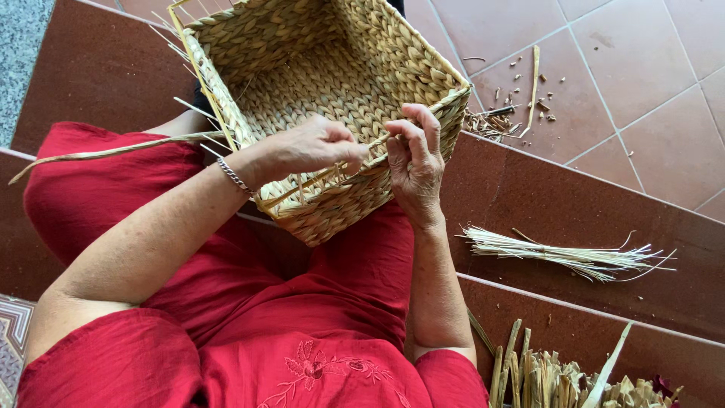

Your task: The person weaves a rectangular basket using dried palm leaves, interlacing strips through the vertical frame and trimming excess with scissors. The basket is held on the lap and rotated as needed to continue the weave.

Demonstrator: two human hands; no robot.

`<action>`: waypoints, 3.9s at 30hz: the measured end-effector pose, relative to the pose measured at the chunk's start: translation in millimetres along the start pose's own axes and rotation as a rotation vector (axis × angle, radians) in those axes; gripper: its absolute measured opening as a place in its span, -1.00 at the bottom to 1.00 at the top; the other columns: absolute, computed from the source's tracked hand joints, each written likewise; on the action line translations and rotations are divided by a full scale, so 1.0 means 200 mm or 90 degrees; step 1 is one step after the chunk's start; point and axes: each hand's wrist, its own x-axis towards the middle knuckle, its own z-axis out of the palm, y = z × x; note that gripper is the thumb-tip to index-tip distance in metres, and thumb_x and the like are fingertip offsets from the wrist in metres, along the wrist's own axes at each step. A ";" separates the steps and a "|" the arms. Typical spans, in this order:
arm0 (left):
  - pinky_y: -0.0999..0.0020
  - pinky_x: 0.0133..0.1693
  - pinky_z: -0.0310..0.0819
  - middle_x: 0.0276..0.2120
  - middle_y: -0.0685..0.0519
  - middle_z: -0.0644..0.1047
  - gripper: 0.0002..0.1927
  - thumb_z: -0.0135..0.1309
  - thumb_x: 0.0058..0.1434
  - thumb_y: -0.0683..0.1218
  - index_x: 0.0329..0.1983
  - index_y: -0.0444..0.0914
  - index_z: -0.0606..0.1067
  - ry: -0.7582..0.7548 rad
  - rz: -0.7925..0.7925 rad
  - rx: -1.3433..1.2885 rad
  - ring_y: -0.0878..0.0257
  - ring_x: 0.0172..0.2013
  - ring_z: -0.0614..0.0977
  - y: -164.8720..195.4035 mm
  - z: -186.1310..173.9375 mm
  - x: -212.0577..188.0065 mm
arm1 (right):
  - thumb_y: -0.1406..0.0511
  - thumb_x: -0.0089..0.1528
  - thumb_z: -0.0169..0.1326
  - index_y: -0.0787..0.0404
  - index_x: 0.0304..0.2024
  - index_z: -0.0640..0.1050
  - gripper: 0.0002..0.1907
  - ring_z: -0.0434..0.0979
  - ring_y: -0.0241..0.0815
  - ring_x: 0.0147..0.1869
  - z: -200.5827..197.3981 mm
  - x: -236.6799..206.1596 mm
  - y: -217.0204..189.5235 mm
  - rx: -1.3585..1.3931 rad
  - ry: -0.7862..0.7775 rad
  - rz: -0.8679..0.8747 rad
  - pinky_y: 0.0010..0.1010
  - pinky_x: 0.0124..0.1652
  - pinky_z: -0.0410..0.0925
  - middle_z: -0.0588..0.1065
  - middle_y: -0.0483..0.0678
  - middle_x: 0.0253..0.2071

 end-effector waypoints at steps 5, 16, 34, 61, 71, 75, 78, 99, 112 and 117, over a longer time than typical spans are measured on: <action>0.28 -0.45 0.34 -0.57 0.05 0.49 -0.53 0.41 -0.01 0.14 -0.46 -0.33 0.52 0.014 0.005 0.135 0.29 -0.49 0.47 0.08 0.05 0.01 | 0.39 0.44 0.11 0.21 0.05 0.52 -0.86 0.52 -0.16 0.21 0.01 0.00 0.01 -0.015 0.009 -0.009 -0.38 0.10 0.48 0.37 -0.01 0.27; 0.37 -0.33 0.56 -0.43 0.04 0.62 -0.94 0.22 0.13 -0.22 -0.34 -0.30 0.57 0.194 0.304 0.180 0.31 -0.40 0.64 0.09 0.05 -0.11 | 0.36 0.36 0.23 0.20 0.08 0.50 -0.73 0.44 0.01 0.40 0.02 -0.01 0.02 -0.072 0.015 -0.064 -0.23 0.29 0.43 0.33 0.03 0.35; 0.52 -0.45 0.42 -0.44 0.14 0.58 -0.78 0.27 0.28 -0.08 -0.17 -0.35 0.58 0.021 0.063 -0.328 0.43 -0.48 0.52 -0.18 0.02 -0.10 | 0.34 0.35 0.26 0.16 -0.01 0.53 -0.80 0.51 -0.03 0.32 0.01 -0.01 0.00 -0.085 0.013 -0.024 -0.28 0.19 0.49 0.35 0.02 0.33; 0.49 -0.39 0.35 -0.41 0.11 0.49 -0.54 0.23 0.26 -0.14 0.20 -0.34 0.44 0.035 0.102 -0.218 0.41 -0.42 0.46 0.00 0.11 -0.14 | 0.31 0.36 0.25 0.16 0.07 0.50 -0.73 0.38 0.06 0.48 0.01 -0.03 0.05 -0.091 -0.002 -0.032 -0.20 0.34 0.43 0.29 0.06 0.41; 0.39 -0.46 0.40 -0.55 0.01 0.60 -0.91 0.27 0.25 -0.14 -0.30 -0.28 0.66 0.216 0.238 0.157 0.35 -0.53 0.56 0.02 0.11 -0.23 | 0.27 0.38 0.23 0.13 0.08 0.52 -0.74 0.39 0.04 0.49 0.00 -0.04 0.06 -0.078 -0.012 -0.021 -0.20 0.34 0.44 0.29 0.05 0.42; 0.39 -0.54 0.46 -0.57 0.09 0.58 -0.85 0.17 0.26 -0.11 -0.30 -0.31 0.64 0.064 -0.023 -0.220 0.35 -0.59 0.55 0.02 0.07 -0.18 | 0.32 0.37 0.22 0.15 0.19 0.52 -0.67 0.30 0.18 0.53 -0.01 -0.06 0.08 -0.081 0.000 -0.101 -0.07 0.43 0.37 0.23 0.07 0.48; 0.58 -0.38 0.42 -0.43 0.16 0.59 -0.84 0.21 0.29 -0.11 -0.21 -0.33 0.63 0.109 0.118 -0.109 0.52 -0.42 0.51 0.00 0.06 -0.18 | 0.26 0.31 0.16 0.11 0.10 0.51 -0.69 0.59 -0.20 0.08 0.04 -0.11 0.08 0.111 0.101 0.046 -0.49 -0.23 0.52 0.22 0.09 0.37; 0.18 -0.28 0.52 -0.36 -0.04 0.42 -0.86 0.14 0.29 -0.15 -0.37 -0.29 0.50 0.125 0.323 0.631 0.12 -0.29 0.55 -0.09 0.02 0.00 | 0.38 0.38 0.22 0.12 0.04 0.60 -0.81 0.32 -0.55 -0.28 0.13 -0.26 -0.02 0.178 0.021 0.175 -0.66 -0.33 0.26 0.48 -0.29 -0.27; 0.24 -0.21 0.55 -0.30 -0.03 0.61 -0.84 0.07 0.28 -0.21 -0.09 -0.26 0.55 0.054 0.187 0.228 0.18 -0.27 0.63 -0.16 0.02 0.04 | 0.48 0.29 0.22 0.15 0.22 0.45 -0.54 0.16 -0.53 -0.27 0.22 -0.36 -0.08 0.285 0.070 0.301 -0.73 -0.29 0.14 0.19 -0.34 -0.29; 0.41 -0.25 0.52 -0.25 0.13 0.63 -0.75 0.04 0.29 -0.18 0.01 -0.25 0.56 -0.044 0.060 -0.105 0.40 -0.28 0.58 -0.11 -0.02 -0.01 | 0.50 0.29 0.18 0.16 0.21 0.43 -0.54 0.14 -0.53 -0.26 0.25 -0.37 -0.08 0.318 0.087 0.314 -0.75 -0.26 0.13 0.17 -0.33 -0.27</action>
